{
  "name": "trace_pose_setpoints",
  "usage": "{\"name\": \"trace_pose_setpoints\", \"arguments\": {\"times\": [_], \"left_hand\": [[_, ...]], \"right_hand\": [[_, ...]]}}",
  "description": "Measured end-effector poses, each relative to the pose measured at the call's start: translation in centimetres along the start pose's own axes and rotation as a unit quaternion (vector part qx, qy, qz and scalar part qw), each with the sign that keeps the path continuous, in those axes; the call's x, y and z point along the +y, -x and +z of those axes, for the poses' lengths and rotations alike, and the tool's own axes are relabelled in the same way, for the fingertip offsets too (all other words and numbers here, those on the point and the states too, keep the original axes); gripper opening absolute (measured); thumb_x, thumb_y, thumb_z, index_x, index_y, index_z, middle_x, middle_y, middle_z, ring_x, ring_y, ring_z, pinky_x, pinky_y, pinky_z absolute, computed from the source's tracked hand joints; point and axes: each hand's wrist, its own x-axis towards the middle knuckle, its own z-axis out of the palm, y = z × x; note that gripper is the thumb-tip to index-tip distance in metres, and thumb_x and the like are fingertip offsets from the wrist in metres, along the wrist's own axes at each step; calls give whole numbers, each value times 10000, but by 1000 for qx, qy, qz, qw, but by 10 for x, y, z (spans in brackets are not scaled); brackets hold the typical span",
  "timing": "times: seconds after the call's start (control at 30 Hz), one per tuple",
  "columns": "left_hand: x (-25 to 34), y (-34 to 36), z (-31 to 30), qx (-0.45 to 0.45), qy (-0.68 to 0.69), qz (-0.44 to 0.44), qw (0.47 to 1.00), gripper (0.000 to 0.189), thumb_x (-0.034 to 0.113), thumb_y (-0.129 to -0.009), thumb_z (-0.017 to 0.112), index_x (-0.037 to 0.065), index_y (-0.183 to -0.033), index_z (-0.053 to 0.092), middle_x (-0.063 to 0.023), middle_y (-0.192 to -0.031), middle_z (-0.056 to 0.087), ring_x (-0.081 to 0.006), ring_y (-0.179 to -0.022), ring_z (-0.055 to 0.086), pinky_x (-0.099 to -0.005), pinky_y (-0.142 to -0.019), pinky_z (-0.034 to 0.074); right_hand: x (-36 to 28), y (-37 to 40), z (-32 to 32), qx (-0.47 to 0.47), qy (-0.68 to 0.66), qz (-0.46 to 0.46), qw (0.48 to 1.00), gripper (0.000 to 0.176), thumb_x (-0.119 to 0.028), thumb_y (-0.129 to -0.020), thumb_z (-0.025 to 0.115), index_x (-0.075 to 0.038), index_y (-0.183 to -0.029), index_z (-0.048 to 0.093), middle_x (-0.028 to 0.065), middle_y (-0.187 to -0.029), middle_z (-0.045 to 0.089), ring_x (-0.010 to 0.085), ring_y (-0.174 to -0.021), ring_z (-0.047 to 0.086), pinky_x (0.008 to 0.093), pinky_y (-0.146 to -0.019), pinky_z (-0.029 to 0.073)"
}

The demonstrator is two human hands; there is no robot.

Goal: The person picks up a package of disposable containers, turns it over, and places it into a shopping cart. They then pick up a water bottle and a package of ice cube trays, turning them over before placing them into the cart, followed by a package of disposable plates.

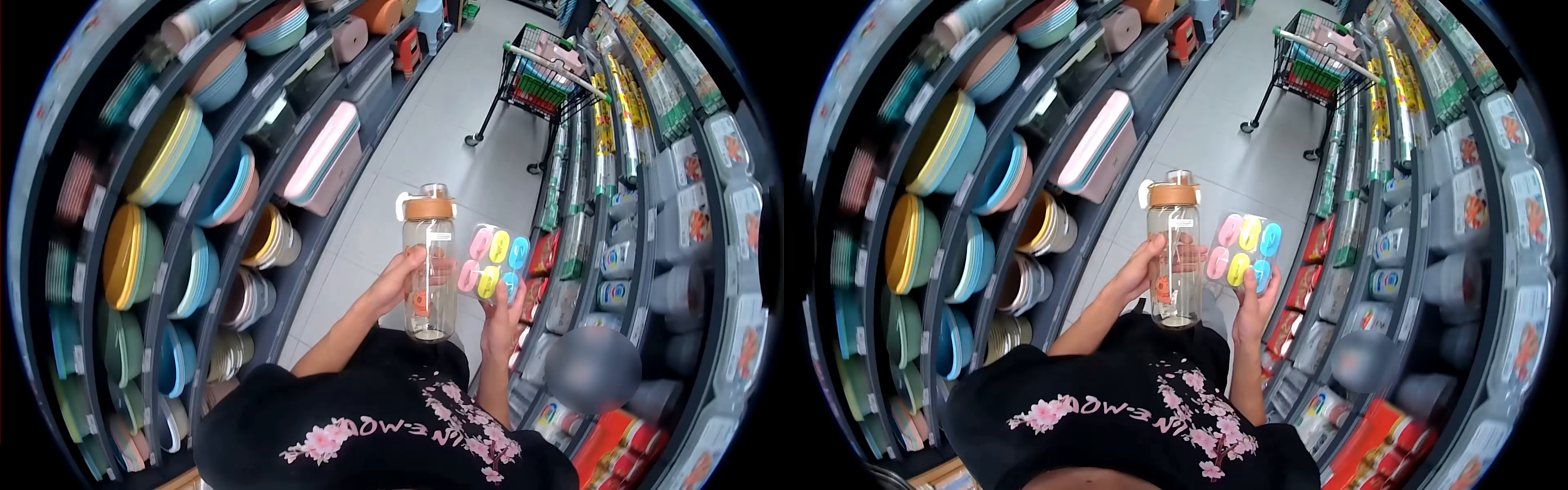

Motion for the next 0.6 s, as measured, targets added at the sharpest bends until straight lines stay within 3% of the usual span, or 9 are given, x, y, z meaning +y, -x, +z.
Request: {"name": "trace_pose_setpoints", "arguments": {"times": [0.13,0.23,0.37,0.4,0.6], "left_hand": [[43,-54,6,42,-32,41,998,672,584,-1002,479,-5,-1324,503,-312,-1377,547,-384,-1300,556,-477,-1118,429],[68,-90,-1,50,-4,84,995,626,522,-1018,509,-22,-1326,488,-266,-1332,593,-314,-1252,597,-444,-1095,465],[84,-143,-25,96,48,88,990,657,526,-1012,513,-45,-1335,474,-294,-1325,585,-351,-1235,603,-468,-1099,462],[87,-159,-36,100,2,87,991,763,607,-1003,446,-57,-1380,441,-339,-1383,519,-425,-1302,538,-516,-1130,420],[133,-268,-94,78,-3,83,993,765,602,-1009,433,-52,-1405,415,-358,-1381,507,-446,-1295,537,-524,-1124,422]], "right_hand": [[-24,-96,25,-43,12,26,999,654,-280,-957,714,-69,-1457,350,75,-1291,526,173,-1152,554,350,-945,501],[-27,-153,48,-101,13,41,994,670,-270,-948,726,-64,-1460,345,80,-1295,518,172,-1157,553,349,-950,500],[-23,-217,82,-145,28,56,987,693,-268,-932,746,-49,-1457,350,87,-1301,511,172,-1167,556,338,-922,527],[-24,-234,90,-132,28,49,990,693,-268,-932,746,-49,-1457,350,87,-1301,511,172,-1167,556,338,-922,527],[-23,-345,145,-148,71,50,985,676,-253,-929,747,-32,-1441,363,95,-1310,516,165,-1158,561,330,-908,538]]}}
